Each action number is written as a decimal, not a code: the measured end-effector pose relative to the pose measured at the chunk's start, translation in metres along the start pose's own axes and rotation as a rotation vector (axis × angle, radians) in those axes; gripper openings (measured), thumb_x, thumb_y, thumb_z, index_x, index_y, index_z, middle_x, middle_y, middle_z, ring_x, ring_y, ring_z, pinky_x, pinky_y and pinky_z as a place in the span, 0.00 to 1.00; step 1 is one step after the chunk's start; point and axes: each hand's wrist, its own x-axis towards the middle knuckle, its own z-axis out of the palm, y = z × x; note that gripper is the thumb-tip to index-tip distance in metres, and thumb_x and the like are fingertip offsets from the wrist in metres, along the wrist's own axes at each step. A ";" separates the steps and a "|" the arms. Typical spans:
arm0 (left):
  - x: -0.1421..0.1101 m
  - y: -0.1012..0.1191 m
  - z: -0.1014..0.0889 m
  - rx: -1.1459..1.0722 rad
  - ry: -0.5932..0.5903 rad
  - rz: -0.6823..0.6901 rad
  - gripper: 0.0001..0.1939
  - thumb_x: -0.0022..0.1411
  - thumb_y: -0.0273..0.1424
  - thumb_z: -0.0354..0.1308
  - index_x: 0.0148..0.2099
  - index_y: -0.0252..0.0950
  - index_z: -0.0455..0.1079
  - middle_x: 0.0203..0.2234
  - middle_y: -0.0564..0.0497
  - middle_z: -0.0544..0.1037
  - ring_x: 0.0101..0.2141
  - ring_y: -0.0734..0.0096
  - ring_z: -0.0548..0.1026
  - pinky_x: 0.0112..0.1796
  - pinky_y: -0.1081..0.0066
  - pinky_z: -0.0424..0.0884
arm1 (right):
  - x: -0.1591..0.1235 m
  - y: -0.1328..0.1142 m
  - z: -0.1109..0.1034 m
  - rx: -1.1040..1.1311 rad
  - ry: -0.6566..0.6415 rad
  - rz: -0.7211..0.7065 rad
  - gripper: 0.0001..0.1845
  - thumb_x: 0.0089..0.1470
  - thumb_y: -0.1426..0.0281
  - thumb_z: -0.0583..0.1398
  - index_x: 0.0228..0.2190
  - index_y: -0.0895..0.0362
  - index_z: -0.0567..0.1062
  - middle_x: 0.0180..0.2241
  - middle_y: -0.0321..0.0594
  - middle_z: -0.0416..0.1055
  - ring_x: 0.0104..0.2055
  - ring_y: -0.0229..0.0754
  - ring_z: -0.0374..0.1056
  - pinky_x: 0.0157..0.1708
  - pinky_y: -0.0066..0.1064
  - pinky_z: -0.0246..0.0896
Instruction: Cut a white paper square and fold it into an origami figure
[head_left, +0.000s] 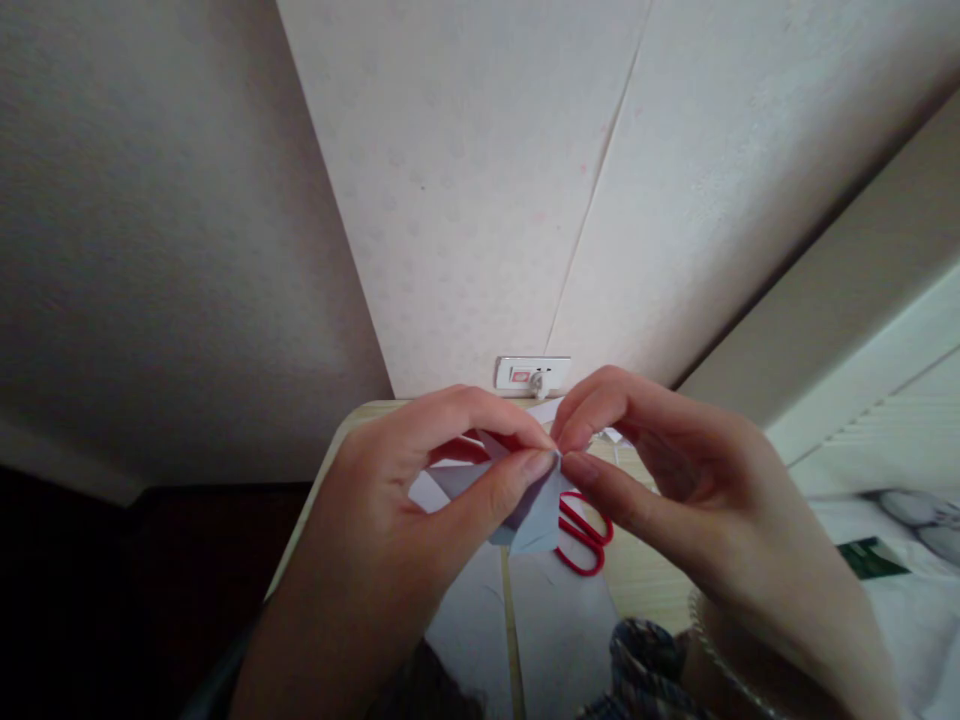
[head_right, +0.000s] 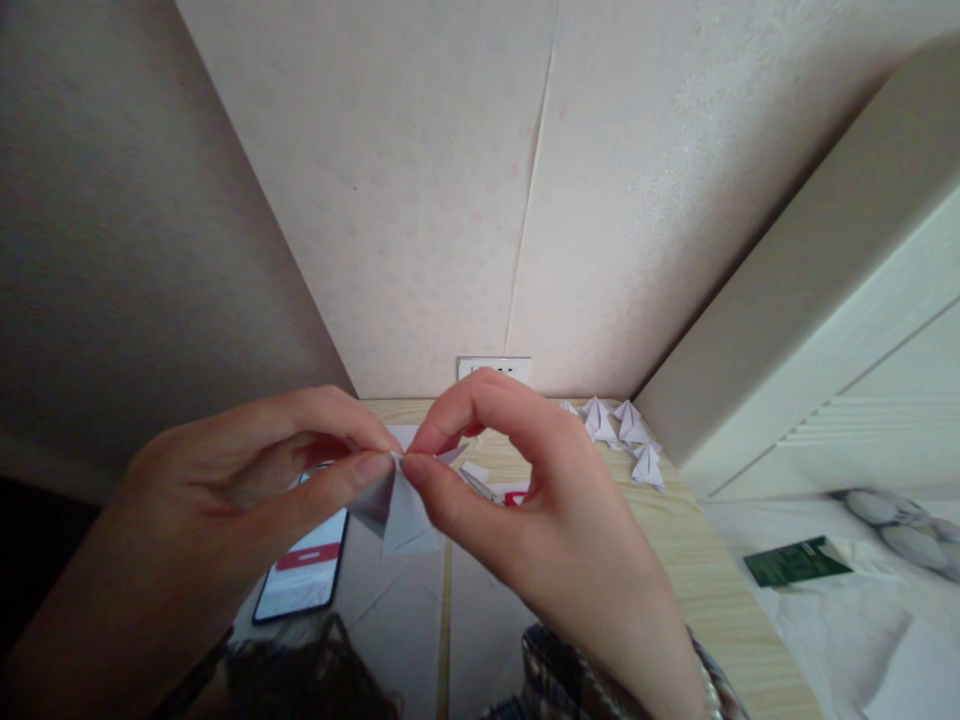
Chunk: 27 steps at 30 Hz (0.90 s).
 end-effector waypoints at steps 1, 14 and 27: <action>0.000 0.001 0.000 0.009 0.006 0.000 0.08 0.56 0.29 0.63 0.25 0.44 0.77 0.19 0.62 0.78 0.22 0.76 0.74 0.28 0.78 0.69 | 0.000 0.000 0.000 0.010 0.000 0.009 0.08 0.56 0.67 0.65 0.27 0.55 0.74 0.29 0.34 0.72 0.35 0.37 0.69 0.32 0.28 0.62; -0.002 0.001 -0.001 0.008 -0.016 -0.016 0.07 0.54 0.29 0.63 0.25 0.45 0.77 0.18 0.61 0.75 0.22 0.77 0.71 0.27 0.81 0.68 | 0.000 0.000 -0.004 0.054 -0.067 0.044 0.11 0.57 0.66 0.65 0.24 0.54 0.73 0.26 0.31 0.71 0.32 0.36 0.68 0.32 0.29 0.62; -0.001 0.001 -0.003 0.064 -0.038 -0.001 0.07 0.56 0.29 0.63 0.26 0.44 0.77 0.19 0.61 0.77 0.22 0.75 0.72 0.34 0.77 0.73 | 0.000 0.000 -0.002 0.004 -0.047 -0.001 0.11 0.57 0.68 0.65 0.24 0.54 0.73 0.27 0.32 0.72 0.32 0.36 0.69 0.32 0.29 0.61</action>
